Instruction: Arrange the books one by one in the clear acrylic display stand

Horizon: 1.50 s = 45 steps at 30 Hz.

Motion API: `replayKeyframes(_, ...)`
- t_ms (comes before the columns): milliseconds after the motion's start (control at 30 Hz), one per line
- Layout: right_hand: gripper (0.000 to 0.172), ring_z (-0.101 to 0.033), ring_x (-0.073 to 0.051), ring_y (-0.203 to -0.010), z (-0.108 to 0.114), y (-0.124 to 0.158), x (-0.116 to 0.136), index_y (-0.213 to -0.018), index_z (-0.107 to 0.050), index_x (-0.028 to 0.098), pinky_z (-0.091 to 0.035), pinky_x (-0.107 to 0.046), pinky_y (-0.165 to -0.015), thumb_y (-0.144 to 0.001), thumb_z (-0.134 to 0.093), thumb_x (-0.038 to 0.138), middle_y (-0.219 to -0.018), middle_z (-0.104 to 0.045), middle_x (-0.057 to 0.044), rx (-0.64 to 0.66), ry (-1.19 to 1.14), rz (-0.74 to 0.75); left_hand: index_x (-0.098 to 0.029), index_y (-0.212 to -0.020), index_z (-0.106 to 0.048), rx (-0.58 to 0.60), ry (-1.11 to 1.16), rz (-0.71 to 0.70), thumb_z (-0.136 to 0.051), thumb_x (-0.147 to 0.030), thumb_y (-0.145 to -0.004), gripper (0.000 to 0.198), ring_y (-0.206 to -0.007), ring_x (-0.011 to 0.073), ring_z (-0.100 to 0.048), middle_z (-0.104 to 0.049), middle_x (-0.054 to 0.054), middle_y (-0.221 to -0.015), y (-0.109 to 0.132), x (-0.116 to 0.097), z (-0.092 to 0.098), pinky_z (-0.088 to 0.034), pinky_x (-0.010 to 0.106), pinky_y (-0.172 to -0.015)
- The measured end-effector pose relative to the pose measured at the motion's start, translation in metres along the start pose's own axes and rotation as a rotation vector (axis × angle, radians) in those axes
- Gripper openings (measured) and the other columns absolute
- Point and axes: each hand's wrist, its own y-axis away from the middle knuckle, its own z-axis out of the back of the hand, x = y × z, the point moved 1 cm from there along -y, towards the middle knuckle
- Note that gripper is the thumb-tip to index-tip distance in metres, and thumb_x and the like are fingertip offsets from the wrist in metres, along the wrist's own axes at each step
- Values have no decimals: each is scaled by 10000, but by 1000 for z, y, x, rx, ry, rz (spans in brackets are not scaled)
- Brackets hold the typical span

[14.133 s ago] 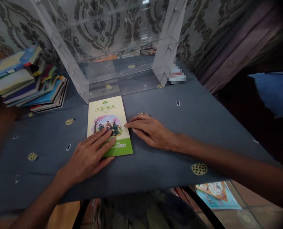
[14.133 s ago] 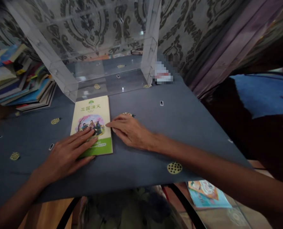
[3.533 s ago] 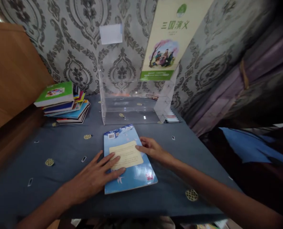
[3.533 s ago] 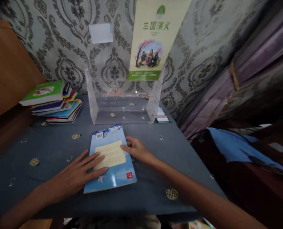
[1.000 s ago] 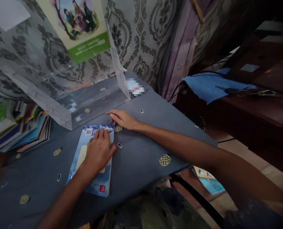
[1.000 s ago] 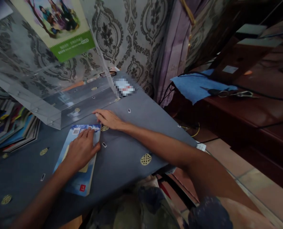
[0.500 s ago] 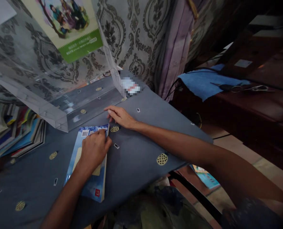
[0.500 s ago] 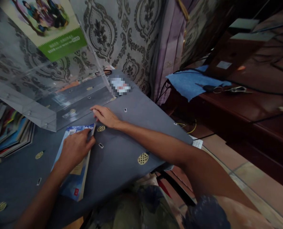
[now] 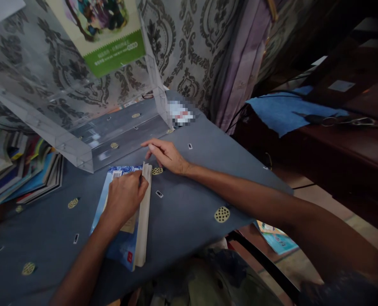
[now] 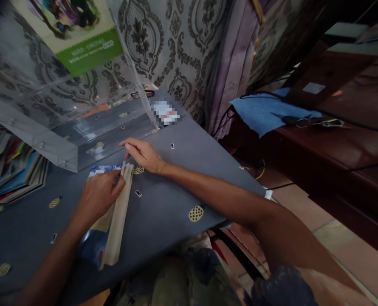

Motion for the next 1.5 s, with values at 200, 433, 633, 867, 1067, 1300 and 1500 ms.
replayKeyframes(200,326,-579,-129,-674,-4,4,5,-1003,-665,155,-429,-256,-690,-1027,-405,349,-737,-658,-3,269,183,35,-150,-1014,-689,-28,-34,5,-414,-290,-1005,309,-920,287,-734,-748,131,-1041,5,-13,-9,-537,360,-722)
replayKeyframes(433,356,-543,-131,-622,-6,6,3,-917,-694,151,-367,-257,-638,-1018,-423,360,-718,-668,-27,332,397,41,-221,-1425,-525,118,133,-266,-617,-469,-946,547,-1434,302,-439,-483,111,-1546,55,41,-23,-418,468,-1135)
replayKeyframes(633,336,-586,-142,-636,-8,9,3,-1019,-719,140,-413,-264,-645,-1004,-450,340,-764,-706,-45,316,443,56,-443,-1593,-31,263,186,-297,-758,-338,-847,1048,-1550,361,-122,-103,40,-1696,127,90,-49,-254,664,-1181)
replayKeyframes(867,302,-678,-235,-991,-12,0,-6,-1141,-696,168,-531,-395,-882,-1012,-452,291,-1069,-747,-116,333,454,98,-343,-1616,-97,17,59,-355,-581,-366,-972,806,-1551,350,-99,-124,76,-1690,128,71,-60,-298,585,-1197)
replayKeyframes(1067,289,-665,-256,-1086,-17,-20,-22,-1194,-666,149,-527,-444,-954,-1002,-465,228,-1138,-736,-131,380,532,114,-268,-1586,-248,-68,-9,-387,-505,-463,-1004,666,-1530,382,-173,-286,135,-1647,107,59,-63,-333,570,-1183)
replayKeyframes(1300,327,-628,-270,-1147,-19,-22,-33,-1269,-628,140,-512,-476,-991,-993,-463,203,-1220,-704,-149,378,550,133,-234,-1555,-321,-143,-25,-380,-424,-460,-1035,577,-1513,383,-254,-357,145,-1617,98,56,-69,-335,577,-1173)
replayKeyframes(1500,348,-576,-274,-1241,-21,-18,-42,-1290,-615,143,-459,-509,-1070,-971,-482,189,-1295,-670,-151,396,529,161,-169,-1468,-463,-157,-64,-395,-389,-445,-1047,508,-1449,365,-402,-470,162,-1544,96,53,-66,-395,533,-1144)
